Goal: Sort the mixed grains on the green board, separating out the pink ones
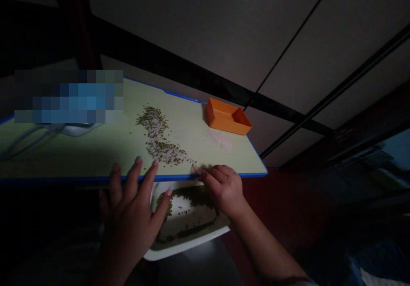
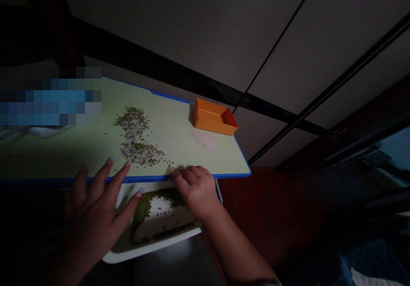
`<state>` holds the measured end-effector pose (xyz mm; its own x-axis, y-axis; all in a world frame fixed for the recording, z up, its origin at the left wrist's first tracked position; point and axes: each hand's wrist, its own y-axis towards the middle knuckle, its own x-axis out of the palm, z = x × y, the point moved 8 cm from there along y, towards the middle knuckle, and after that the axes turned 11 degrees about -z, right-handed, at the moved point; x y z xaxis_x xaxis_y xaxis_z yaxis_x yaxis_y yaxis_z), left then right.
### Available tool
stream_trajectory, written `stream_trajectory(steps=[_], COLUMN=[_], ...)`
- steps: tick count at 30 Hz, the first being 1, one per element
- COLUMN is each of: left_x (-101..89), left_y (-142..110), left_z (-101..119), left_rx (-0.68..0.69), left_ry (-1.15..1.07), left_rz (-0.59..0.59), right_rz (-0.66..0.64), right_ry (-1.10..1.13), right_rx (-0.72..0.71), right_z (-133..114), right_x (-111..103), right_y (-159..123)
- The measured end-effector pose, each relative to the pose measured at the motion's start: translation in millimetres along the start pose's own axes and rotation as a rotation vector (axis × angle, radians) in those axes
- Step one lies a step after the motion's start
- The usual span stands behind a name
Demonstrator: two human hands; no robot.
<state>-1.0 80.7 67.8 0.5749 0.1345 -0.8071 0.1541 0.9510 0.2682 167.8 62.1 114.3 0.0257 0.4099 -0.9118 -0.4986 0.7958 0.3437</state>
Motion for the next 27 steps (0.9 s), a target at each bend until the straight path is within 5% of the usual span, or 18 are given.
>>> stream_trajectory(steps=[13,27], left_x=[-2.8,-3.6], left_y=[1.4,1.7], left_z=[3.3,2.7], left_rx=[-0.028,-0.006], left_ry=[0.038,0.080], left_rz=[-0.028,-0.016], right_rz=[0.185,0.132], right_ry=[0.008,-0.012], right_rx=[0.068,0.016], right_z=[8.4,1.9], right_x=[-11.0,-5.5], right_y=[-1.8,10.9])
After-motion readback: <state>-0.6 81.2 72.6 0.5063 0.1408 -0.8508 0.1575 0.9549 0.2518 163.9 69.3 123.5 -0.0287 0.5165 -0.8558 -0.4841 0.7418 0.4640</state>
